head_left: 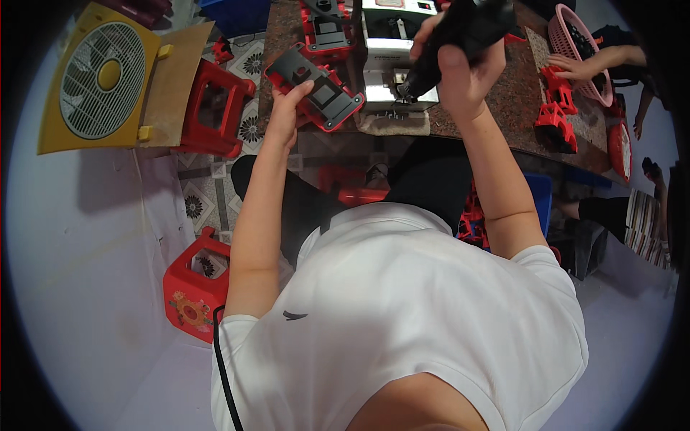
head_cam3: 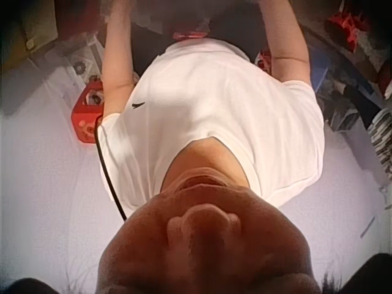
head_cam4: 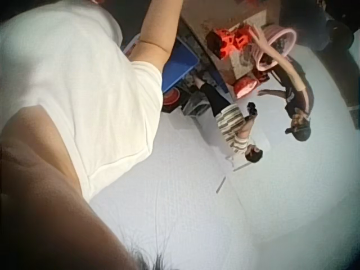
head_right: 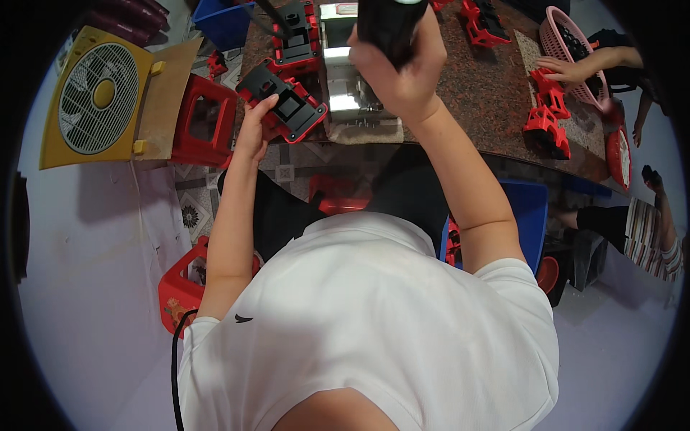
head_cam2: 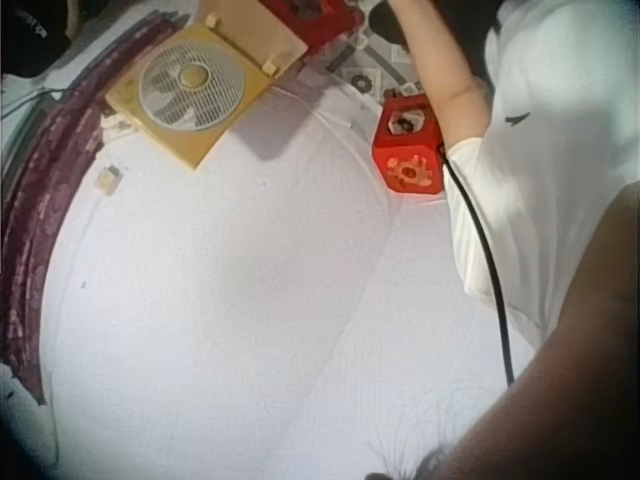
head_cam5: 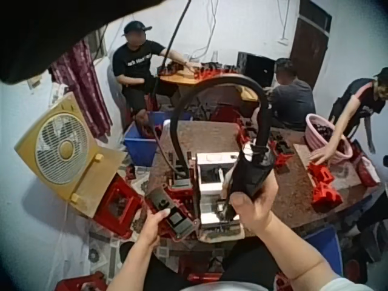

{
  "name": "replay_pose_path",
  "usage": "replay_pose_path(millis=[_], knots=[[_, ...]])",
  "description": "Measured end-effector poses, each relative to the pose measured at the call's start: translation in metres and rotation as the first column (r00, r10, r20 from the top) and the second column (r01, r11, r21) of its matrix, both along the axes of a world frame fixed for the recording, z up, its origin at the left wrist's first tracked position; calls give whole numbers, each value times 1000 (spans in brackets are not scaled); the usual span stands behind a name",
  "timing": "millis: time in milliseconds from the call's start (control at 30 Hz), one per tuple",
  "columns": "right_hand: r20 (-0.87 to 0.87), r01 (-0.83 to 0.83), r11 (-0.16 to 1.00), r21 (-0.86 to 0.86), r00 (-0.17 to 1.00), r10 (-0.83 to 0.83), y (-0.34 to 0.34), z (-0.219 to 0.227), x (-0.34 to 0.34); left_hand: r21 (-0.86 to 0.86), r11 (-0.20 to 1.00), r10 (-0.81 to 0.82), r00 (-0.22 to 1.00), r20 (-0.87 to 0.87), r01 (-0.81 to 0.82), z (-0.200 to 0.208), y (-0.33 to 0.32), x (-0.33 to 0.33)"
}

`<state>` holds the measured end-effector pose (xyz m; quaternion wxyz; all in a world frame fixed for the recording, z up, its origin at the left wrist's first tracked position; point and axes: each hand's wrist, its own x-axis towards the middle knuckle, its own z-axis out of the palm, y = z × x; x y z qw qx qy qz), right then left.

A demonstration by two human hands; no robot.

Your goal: Assembling red plastic components using an electric screwdriver at a workshop table.

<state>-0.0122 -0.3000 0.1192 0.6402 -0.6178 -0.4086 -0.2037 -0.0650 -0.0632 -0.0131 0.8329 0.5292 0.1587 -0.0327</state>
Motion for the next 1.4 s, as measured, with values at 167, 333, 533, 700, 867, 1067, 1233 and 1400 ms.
replay_pose_path(millis=[167, 333, 533, 700, 867, 1067, 1233, 1400], knots=[[43, 24, 999, 42, 999, -26, -8, -13, -11, -21, 1000, -17, 999, 34, 17, -10, 4, 3], [-58, 105, 992, 76, 993, -100, -4, -14, -4, -50, 998, -25, 998, 58, 28, -1, 0, 2], [-214, -12, 977, 213, 975, 58, 41, 44, 16, 35, 999, -20, 997, 73, 17, -9, 5, 1], [58, -90, 894, 438, 996, 72, 111, 39, 50, 70, 998, -9, 1000, -9, 10, -7, 2, 4], [134, -30, 949, 314, 991, -13, 140, 29, 65, 44, 999, -11, 997, -71, 14, 0, 1, 0], [105, 53, 961, 273, 991, -84, 153, 23, 65, -28, 999, -26, 1000, 12, 26, 1, 3, -1], [130, 45, 981, 191, 989, -70, 162, 21, 69, -41, 999, 12, 1000, 5, -11, -3, 2, 2], [135, 135, 982, 135, 979, -153, 160, 20, 67, 6, 999, 46, 999, 21, -46, -3, -2, 2]])
